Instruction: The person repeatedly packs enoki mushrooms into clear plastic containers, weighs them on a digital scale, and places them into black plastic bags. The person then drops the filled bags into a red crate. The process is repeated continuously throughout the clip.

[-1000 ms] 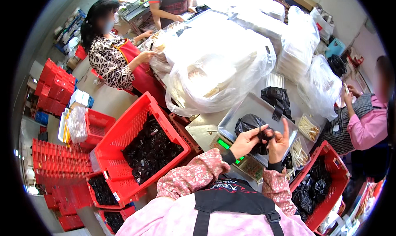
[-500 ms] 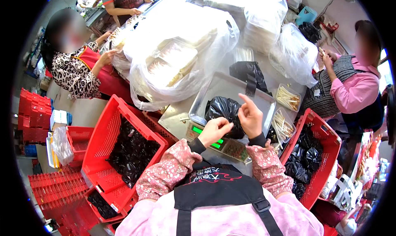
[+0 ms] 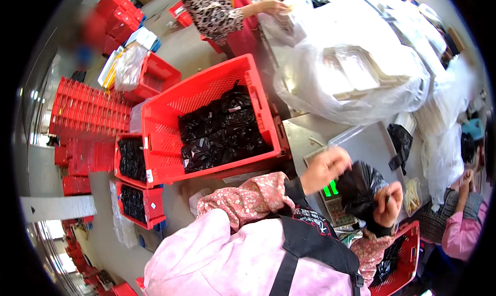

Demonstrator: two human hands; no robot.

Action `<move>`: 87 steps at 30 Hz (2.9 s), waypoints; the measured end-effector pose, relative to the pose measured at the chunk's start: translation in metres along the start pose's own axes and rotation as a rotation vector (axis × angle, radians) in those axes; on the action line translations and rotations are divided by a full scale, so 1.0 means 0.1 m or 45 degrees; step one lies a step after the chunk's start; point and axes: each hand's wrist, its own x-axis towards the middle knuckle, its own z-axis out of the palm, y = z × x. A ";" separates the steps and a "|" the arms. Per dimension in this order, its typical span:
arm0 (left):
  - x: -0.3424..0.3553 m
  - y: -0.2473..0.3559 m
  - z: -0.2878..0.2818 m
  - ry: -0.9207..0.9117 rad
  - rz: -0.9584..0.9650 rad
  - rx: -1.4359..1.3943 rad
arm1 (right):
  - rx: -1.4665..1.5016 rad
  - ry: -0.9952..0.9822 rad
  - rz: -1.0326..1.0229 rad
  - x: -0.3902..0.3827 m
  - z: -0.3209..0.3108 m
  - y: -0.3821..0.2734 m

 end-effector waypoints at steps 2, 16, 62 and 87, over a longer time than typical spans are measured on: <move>0.04 0.15 -0.24 0.214 0.007 0.530 | 0.169 -0.456 0.301 0.05 0.30 -0.12; -1.68 0.44 -2.27 0.668 -0.638 -0.108 | -0.531 -0.343 0.788 0.48 1.08 0.29; 0.72 0.46 -0.86 -0.100 -0.185 0.016 | -0.276 0.390 0.394 0.97 0.15 0.39; -0.22 0.21 0.38 -0.613 -0.757 -0.913 | -1.202 0.120 -0.439 0.19 0.45 -0.51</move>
